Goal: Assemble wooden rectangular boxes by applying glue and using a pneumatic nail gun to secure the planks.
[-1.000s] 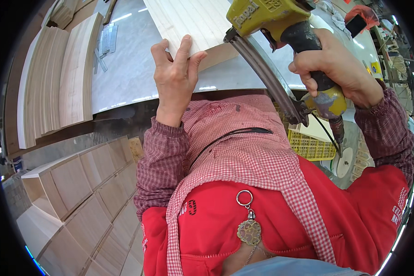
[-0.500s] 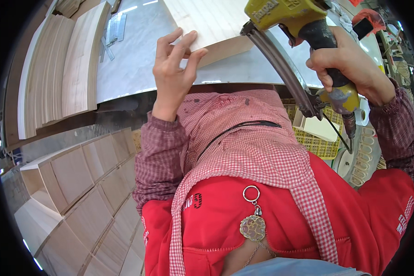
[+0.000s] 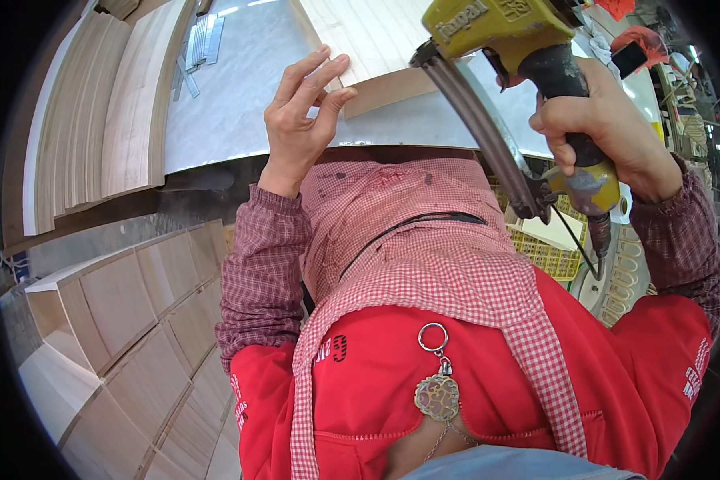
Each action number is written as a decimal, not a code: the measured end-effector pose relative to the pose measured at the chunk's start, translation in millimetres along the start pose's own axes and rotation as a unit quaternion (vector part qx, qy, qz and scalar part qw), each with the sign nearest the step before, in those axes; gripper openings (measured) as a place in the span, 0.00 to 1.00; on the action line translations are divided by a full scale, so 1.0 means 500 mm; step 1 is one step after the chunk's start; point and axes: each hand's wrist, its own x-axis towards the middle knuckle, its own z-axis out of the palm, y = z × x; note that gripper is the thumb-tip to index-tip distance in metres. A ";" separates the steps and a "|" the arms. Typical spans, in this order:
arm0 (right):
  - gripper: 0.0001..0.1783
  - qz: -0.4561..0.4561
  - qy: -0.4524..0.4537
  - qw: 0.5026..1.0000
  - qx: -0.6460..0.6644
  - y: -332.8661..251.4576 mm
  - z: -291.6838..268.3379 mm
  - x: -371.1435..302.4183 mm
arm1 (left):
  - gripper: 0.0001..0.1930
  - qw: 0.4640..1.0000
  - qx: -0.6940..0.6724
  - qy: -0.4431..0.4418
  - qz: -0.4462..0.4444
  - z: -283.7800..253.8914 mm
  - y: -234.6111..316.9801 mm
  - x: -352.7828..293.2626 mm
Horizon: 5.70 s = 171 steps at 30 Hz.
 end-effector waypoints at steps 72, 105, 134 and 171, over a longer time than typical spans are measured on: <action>0.15 0.009 0.299 0.945 -0.134 0.246 -0.262 -0.062 | 0.16 0.955 -0.096 0.092 -0.265 0.019 0.035 0.078; 0.29 0.026 0.496 0.728 -0.473 0.796 -0.652 0.151 | 0.14 0.782 0.062 0.134 -0.605 -0.114 0.016 0.131; 0.33 -0.071 0.314 0.937 -0.132 0.602 -0.375 0.286 | 0.19 0.837 0.394 -0.228 -0.303 -0.130 0.025 0.317; 0.31 -0.194 0.196 0.818 0.504 0.159 -0.215 0.179 | 0.13 0.987 0.004 0.003 -0.162 -0.159 -0.036 0.307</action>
